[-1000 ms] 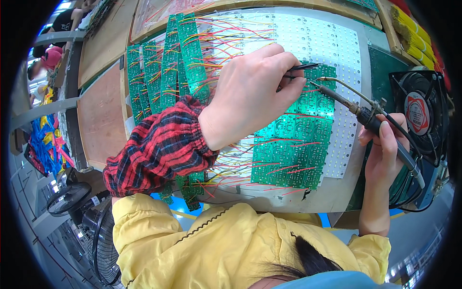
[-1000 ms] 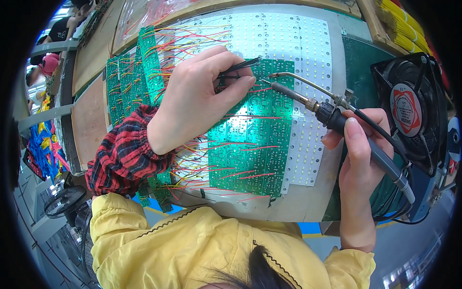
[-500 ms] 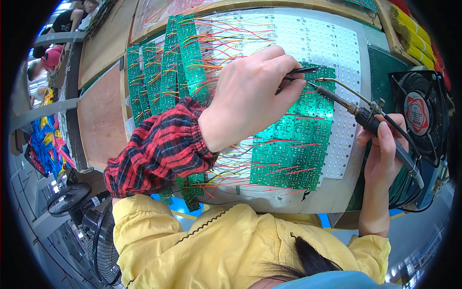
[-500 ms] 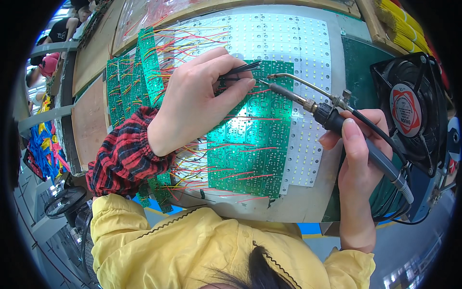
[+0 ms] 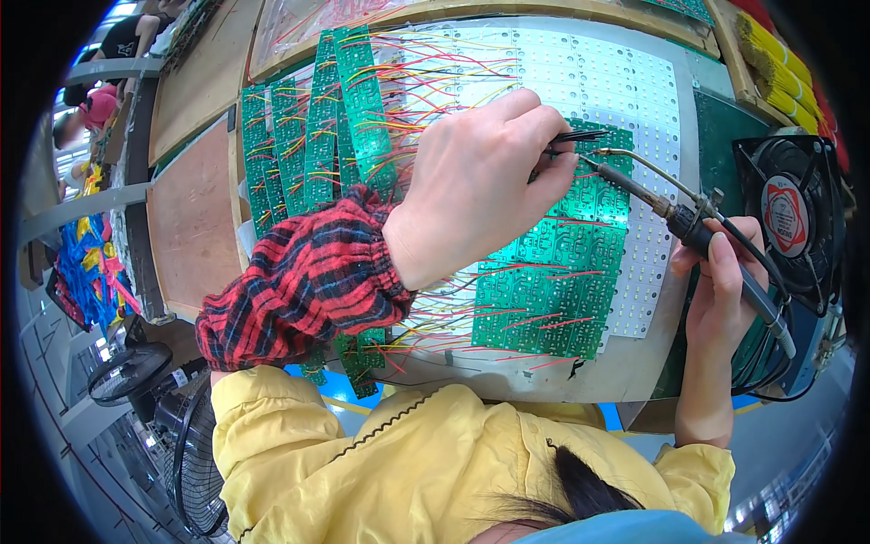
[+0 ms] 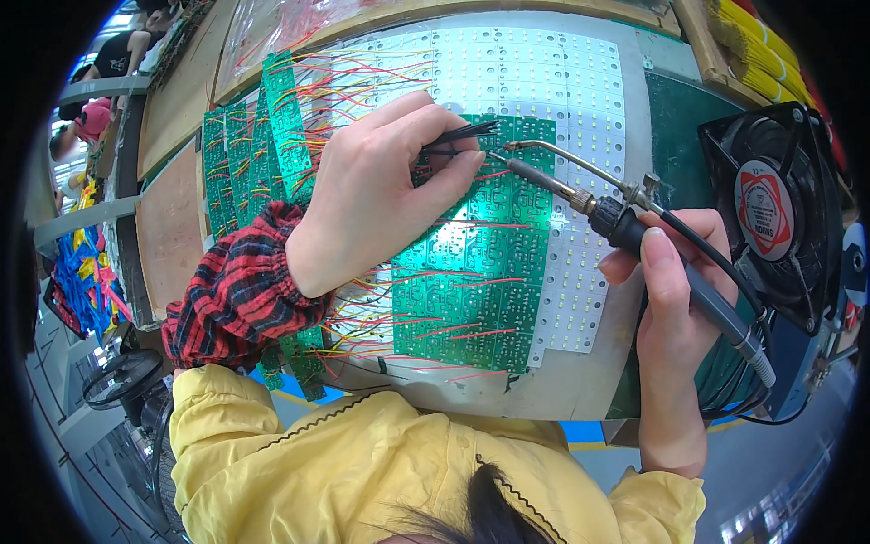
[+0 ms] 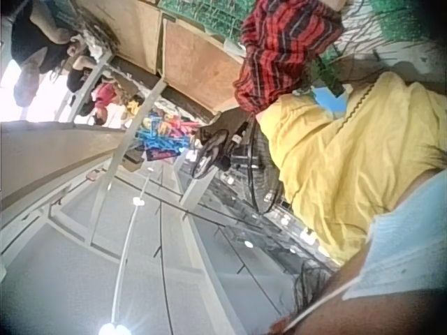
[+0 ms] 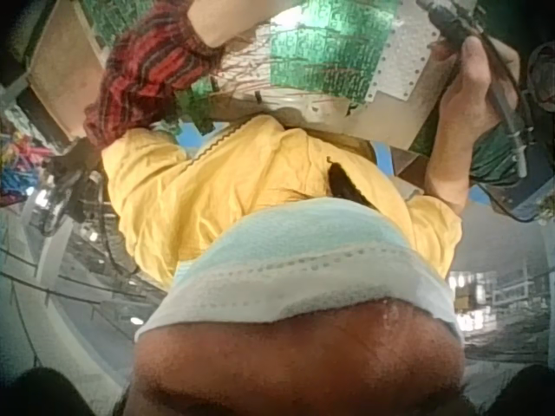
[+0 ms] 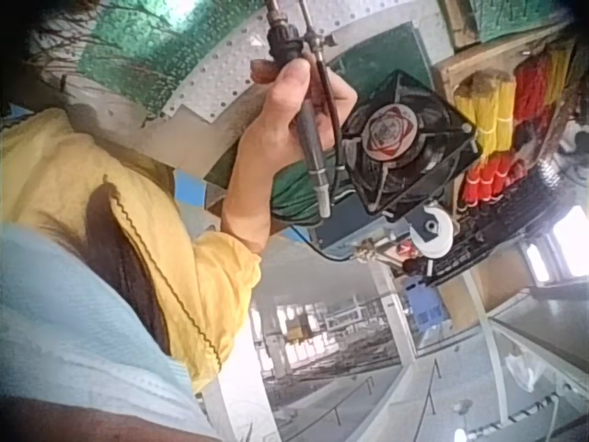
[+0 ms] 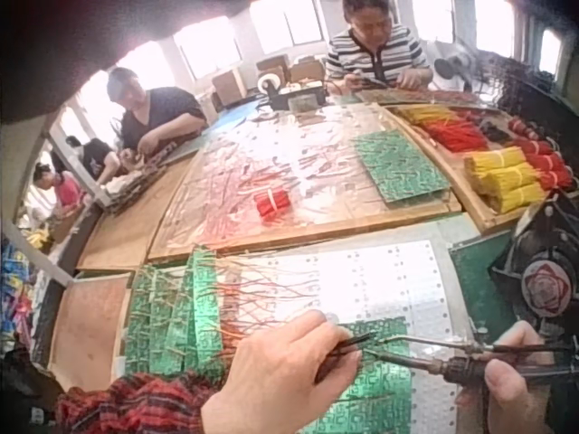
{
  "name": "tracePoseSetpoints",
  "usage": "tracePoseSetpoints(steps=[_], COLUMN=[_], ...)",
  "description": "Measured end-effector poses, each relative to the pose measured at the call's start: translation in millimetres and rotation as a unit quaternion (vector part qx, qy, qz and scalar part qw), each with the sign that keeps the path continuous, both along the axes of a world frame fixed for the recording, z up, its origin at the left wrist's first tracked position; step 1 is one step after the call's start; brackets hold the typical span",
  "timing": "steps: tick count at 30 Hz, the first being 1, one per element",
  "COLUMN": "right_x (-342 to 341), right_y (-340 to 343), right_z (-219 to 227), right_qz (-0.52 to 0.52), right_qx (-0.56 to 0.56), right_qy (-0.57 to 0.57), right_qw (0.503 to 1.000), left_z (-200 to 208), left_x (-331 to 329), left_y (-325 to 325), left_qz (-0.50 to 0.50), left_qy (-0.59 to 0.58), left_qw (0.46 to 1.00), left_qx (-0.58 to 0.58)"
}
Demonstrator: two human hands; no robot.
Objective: Soldering wires onto small green PCB panels at an assembly station.
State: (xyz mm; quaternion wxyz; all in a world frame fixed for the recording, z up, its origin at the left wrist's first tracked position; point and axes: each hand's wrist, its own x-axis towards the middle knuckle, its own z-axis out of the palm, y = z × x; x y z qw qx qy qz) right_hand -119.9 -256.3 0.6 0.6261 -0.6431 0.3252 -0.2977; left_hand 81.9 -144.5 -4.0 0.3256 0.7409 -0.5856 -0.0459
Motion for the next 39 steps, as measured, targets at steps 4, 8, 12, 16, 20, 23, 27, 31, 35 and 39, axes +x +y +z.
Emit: tracePoseSetpoints(steps=[4,8,12,16,20,23,27,31,35,39], right_x=[-1,1,-3,-6,-8,-12,-21,-24,-23,-23], right_y=[1,2,2,-4,-8,-11,-14,-15,-12,-12], right_z=[1,-1,-1,2,4,2,-1,1,1,2], right_qz=[-0.009,-0.013,-0.029,-0.055,-0.059,-0.057,-0.071,-0.063,-0.079,-0.075], right_qx=[0.014,0.013,0.005,0.02,0.007,0.009,0.007,0.007,0.02,0.027], right_qy=[-0.032,-0.013,-0.029,-0.061,-0.059,-0.063,-0.055,-0.062,-0.039,-0.043], right_qw=[0.999,1.0,0.999,0.996,0.997,0.996,0.996,0.996,0.996,0.996], left_z=[2,-1,1,2,6,12,25,48,40,20], left_x=[-2,-2,-4,-4,-2,5,23,41,15,-9], left_y=[1,0,1,-1,-1,2,2,7,-5,-14], left_qz=[0.002,0.008,0.012,0.014,0.011,-0.007,0.063,0.093,-0.042,-0.041], left_qy=[-0.01,-0.012,-0.01,-0.002,-0.015,0.029,0.01,-0.168,0.06,0.042], left_qw=[1.0,1.0,1.0,1.0,1.0,0.999,0.997,0.976,0.997,0.998], left_qx=[-0.001,0.011,0.005,0.004,0.018,0.02,-0.036,-0.103,-0.007,0.036])
